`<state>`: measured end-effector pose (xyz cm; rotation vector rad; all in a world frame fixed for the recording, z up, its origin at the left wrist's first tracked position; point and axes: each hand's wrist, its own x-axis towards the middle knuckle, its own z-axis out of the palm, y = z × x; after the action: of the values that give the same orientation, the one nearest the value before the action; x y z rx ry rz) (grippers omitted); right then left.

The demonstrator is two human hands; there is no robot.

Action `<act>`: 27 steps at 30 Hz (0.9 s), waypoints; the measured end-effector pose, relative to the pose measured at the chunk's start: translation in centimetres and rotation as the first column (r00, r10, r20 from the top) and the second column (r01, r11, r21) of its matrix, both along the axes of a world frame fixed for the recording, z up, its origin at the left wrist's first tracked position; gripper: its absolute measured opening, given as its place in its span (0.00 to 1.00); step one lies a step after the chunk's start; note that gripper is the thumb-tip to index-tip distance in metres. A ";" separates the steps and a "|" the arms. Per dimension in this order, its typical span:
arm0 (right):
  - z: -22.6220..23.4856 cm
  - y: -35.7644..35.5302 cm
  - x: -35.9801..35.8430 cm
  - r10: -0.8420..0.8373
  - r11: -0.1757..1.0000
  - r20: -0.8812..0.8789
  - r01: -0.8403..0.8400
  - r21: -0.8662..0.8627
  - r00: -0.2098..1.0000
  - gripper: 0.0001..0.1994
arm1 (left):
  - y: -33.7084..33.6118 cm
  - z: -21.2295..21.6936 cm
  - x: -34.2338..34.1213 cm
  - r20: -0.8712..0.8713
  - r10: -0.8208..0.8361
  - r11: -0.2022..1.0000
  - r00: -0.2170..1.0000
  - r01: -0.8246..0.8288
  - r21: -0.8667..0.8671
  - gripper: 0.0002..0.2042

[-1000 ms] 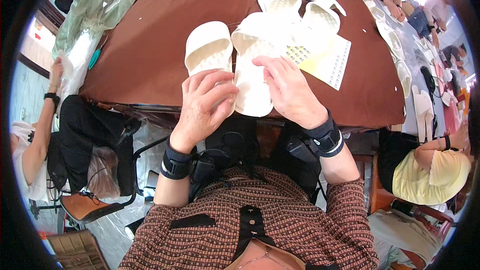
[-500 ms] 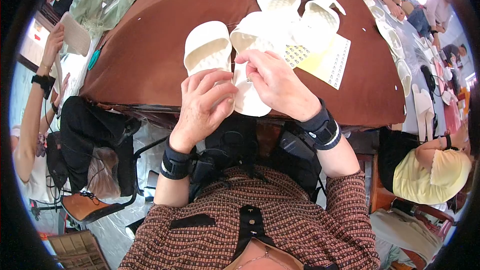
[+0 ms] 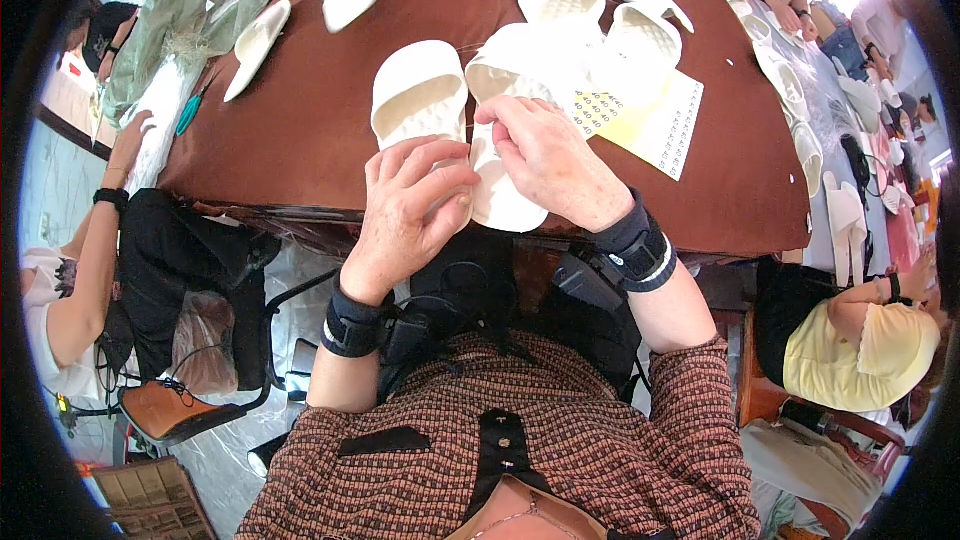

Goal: Inspecting and sorting slippers at a manufacturing station.

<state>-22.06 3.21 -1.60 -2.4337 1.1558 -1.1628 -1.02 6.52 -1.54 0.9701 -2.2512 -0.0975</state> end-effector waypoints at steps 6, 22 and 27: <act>-0.1 0.0 0.1 -0.027 1.000 0.019 0.027 -0.006 0.999 0.10 | 0.0 0.0 -0.1 0.002 0.007 1.000 1.000 -0.007 0.006 0.10; -0.4 0.4 0.1 -0.072 0.993 0.275 0.044 0.106 0.959 0.14 | 0.1 0.0 0.0 0.003 -0.001 1.000 1.000 0.001 -0.004 0.10; 0.5 1.4 -1.0 -0.032 0.965 0.388 -0.073 0.253 0.921 0.14 | 0.2 -0.1 0.0 0.009 -0.003 1.000 1.000 0.003 -0.007 0.10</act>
<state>-23.06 4.58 -1.06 -1.9015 1.0755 -1.3160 -0.98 6.72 -1.67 0.9650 -2.2597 -0.0872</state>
